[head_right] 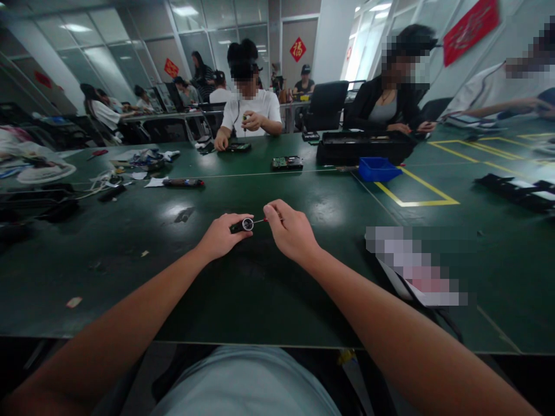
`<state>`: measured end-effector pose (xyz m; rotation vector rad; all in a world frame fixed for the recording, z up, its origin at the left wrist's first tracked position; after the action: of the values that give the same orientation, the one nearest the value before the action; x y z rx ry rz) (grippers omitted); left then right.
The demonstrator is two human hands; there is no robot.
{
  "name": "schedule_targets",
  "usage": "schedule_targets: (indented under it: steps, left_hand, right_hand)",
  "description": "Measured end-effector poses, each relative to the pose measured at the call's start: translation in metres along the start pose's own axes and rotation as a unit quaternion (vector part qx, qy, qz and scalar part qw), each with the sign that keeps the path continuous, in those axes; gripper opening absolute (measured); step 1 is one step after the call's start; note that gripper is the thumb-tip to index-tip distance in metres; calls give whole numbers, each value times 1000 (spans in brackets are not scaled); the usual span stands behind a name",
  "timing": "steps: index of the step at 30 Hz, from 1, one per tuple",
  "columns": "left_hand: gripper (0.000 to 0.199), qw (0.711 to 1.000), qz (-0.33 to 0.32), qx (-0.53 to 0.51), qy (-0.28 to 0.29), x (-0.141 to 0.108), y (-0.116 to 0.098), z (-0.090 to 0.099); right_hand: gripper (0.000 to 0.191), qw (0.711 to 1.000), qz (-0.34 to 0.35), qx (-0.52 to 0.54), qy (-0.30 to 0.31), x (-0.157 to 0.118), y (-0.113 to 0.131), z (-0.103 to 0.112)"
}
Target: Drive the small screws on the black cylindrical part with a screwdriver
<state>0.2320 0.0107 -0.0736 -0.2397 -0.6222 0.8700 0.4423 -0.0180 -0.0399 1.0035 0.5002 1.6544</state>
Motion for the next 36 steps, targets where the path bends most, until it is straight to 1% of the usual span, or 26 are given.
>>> schedule_targets:
  steps: [4,7,11,13,14,15,17,18,19,21,23,25,28,30,36]
  left_hand:
    - [40,1000,5,-2,0,1,-1,2]
    - [40,1000,4,-2,1,2,-1,1]
    - [41,1000,-19,6,6,2,-1,-2]
    - [41,1000,-30,5,4,2,-2,-3]
    - [42,999,-36,1,0,3,-3,-3]
    - [43,999,-44,-1,-6,3,-3,-2]
    - [43,998,-58,1,-18,6,-3,0]
    - [43,998,-61,5,-20,7,-2,1]
    - [43,998,-59,12,-18,9,-1,1]
    - [42,999,-47,21,-3,11,2,0]
    - [42,999,-36,27,16,12,5,-1]
    - [42,999,-34,32,27,11,5,-3]
    - [42,999,-33,34,22,10,5,-3]
    - [43,999,-29,35,22,10,4,-3]
    - [43,999,-18,35,22,8,1,-2]
  right_hand:
    - [21,999,-7,44,-29,1,-3,-2]
    - [16,993,-14,114,-25,3,-6,-5]
    - [21,980,-36,197,-18,7,-10,-9]
    - [22,968,-67,239,-23,11,-15,-11]
    - [22,956,-93,277,-27,14,-19,-12]
    - [22,935,-131,328,-33,18,-23,-12]
    - [22,879,-226,420,-5,24,-31,-12]
    - [23,856,-266,444,11,27,-34,-12]
    - [23,843,-288,454,6,28,-37,-12]
    - [22,849,-281,448,-18,30,-40,-10]
    - [23,869,-252,425,-38,30,-41,-10]
    - [24,890,-220,396,-45,28,-40,-11]
    - [22,924,-170,338,-50,24,-38,-12]
    - [21,941,-142,303,-53,21,-35,-12]
    - [22,964,-90,243,-50,16,-27,-12]
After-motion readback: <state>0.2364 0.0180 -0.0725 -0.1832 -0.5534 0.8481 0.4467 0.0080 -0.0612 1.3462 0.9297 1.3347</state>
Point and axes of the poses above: each hand's wrist, its own x-axis towards the middle knuckle, its own z-axis out of the back of the hand, y = z × x, the point moved 1 cm from there along x, towards the middle knuckle, and after that the axes turned 9 degrees about -z, right-handed, at the moved point
